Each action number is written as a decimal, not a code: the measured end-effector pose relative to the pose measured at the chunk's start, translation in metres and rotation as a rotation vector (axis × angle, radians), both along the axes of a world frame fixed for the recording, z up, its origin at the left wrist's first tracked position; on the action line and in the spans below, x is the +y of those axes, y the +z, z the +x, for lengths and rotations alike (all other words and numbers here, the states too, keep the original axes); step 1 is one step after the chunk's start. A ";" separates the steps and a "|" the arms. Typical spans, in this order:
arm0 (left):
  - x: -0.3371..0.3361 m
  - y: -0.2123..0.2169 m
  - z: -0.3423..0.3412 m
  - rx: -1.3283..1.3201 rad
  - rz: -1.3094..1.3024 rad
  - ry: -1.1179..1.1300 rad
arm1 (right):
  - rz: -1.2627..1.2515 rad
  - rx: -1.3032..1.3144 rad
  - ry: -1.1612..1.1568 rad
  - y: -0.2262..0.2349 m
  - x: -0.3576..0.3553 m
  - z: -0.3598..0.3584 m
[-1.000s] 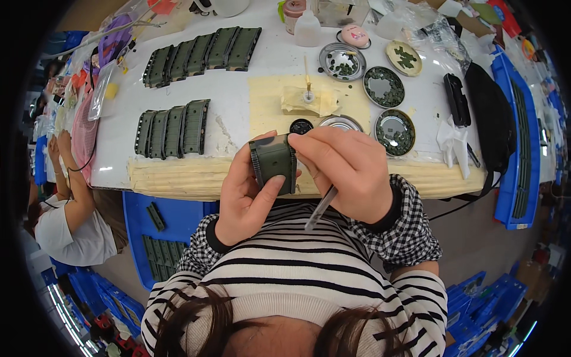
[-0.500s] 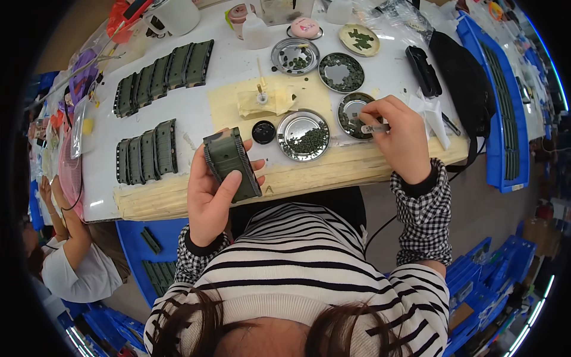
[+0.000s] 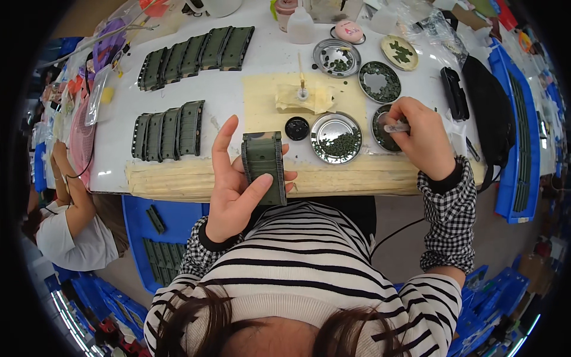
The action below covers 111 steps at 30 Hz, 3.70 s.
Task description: Applying glue or detailing small plastic toy tank components using an applicator tool at a factory workbench.
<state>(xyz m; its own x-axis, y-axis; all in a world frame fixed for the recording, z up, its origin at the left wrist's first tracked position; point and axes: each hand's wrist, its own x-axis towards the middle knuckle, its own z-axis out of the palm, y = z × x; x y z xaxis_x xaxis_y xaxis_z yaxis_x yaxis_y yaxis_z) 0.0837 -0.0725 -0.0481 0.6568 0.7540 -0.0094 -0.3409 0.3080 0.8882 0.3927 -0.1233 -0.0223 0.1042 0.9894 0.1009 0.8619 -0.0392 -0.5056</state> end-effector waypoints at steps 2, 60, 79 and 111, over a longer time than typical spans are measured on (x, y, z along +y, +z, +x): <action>-0.001 -0.001 0.001 -0.022 0.012 0.012 | 0.136 0.045 -0.082 0.011 -0.003 -0.014; 0.012 -0.003 -0.032 0.335 0.343 0.307 | 0.372 0.215 -0.071 0.011 -0.009 -0.092; 0.003 -0.002 -0.030 0.302 0.261 0.294 | 0.211 -0.001 0.158 -0.012 0.023 -0.092; 0.005 -0.008 -0.028 0.298 0.203 0.304 | 0.490 0.106 0.012 -0.035 0.010 -0.142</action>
<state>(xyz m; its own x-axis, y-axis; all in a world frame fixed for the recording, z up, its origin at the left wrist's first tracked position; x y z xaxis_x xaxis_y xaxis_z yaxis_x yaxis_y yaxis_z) 0.0559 -0.0674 -0.0556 0.3967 0.9179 0.0036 -0.1098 0.0436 0.9930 0.2502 -0.1135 -0.0576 0.1278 0.8298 0.5433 0.8038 0.2342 -0.5468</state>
